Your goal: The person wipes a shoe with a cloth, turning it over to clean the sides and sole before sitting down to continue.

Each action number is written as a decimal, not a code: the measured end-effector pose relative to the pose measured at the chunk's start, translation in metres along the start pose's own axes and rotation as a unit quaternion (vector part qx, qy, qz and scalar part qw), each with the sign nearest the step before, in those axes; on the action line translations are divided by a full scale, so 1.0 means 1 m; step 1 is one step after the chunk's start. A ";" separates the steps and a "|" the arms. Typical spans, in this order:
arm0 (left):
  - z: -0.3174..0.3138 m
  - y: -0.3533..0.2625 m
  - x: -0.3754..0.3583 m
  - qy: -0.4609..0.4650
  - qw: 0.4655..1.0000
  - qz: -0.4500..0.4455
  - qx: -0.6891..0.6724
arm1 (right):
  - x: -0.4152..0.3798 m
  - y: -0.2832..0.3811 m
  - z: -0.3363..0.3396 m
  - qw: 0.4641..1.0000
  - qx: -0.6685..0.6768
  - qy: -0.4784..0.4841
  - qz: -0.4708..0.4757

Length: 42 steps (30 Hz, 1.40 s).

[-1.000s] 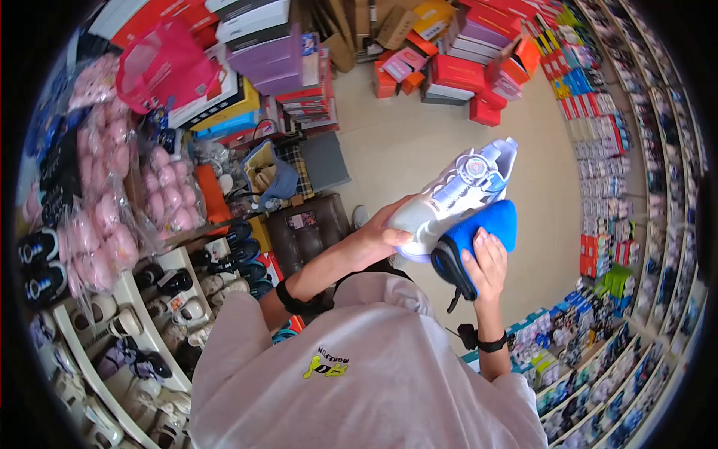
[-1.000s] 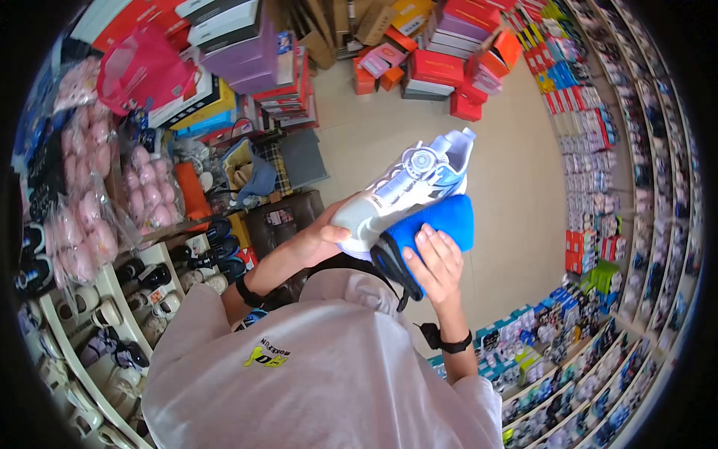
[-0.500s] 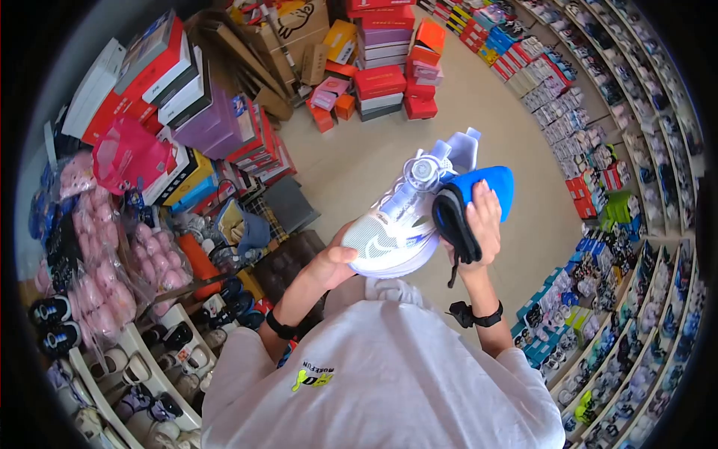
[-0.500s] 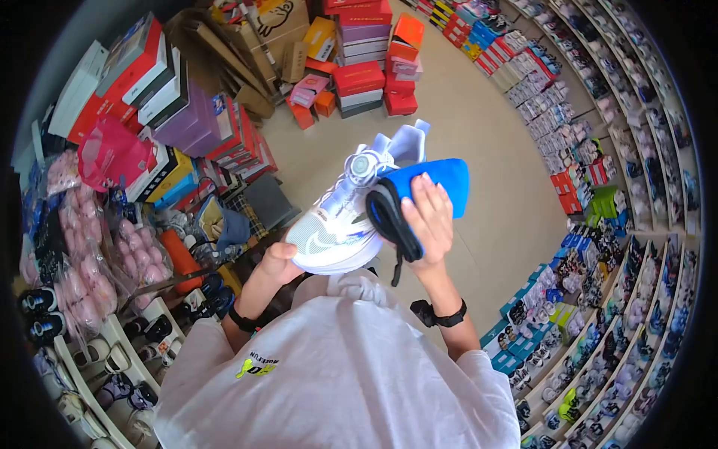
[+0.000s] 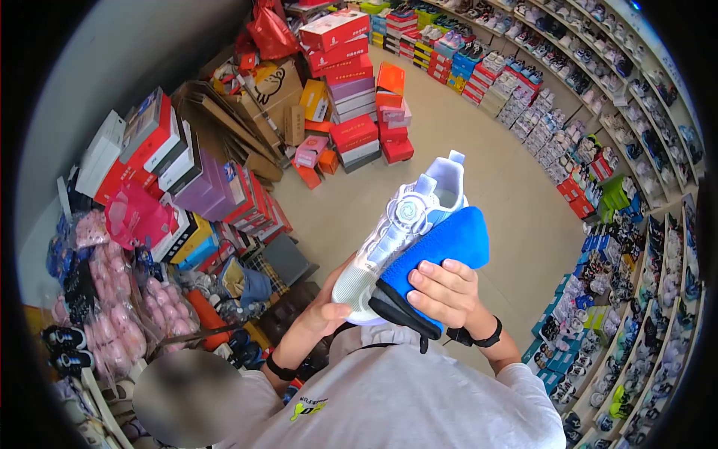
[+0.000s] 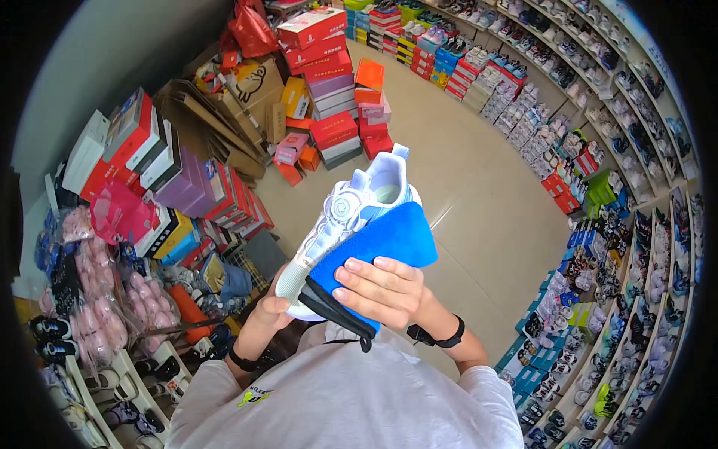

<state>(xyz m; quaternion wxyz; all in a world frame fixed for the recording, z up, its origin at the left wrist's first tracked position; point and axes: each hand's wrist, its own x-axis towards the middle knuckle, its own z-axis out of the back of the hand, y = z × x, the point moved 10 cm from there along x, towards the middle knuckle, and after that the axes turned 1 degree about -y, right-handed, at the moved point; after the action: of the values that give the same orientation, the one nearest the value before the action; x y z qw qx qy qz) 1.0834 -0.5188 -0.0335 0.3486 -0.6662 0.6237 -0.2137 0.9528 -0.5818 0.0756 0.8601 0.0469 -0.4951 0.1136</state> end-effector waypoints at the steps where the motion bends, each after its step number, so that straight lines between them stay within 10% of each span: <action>1: -0.003 -0.002 0.001 0.005 1.000 -0.002 0.004 | 0.003 -0.003 0.007 1.000 -0.018 -0.009 -0.001; 15: -0.019 -0.034 0.025 0.060 0.997 -0.029 0.040 | 0.015 -0.026 0.035 0.968 -0.151 -0.137 -0.145; 27: 0.019 -0.022 0.028 0.090 0.995 0.012 -0.040 | 0.051 0.039 0.002 0.994 -0.109 -0.019 0.018; 42: 0.044 -0.020 0.000 0.040 0.997 -0.009 -0.058 | 0.046 -0.037 0.034 0.948 -0.199 -0.142 -0.205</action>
<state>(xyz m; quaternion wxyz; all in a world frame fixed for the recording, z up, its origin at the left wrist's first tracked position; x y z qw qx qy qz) 1.1286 -0.5109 -0.0483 0.2825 -0.6816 0.6426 -0.2066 0.9554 -0.6177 0.1337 0.7776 -0.0092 -0.6043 -0.1734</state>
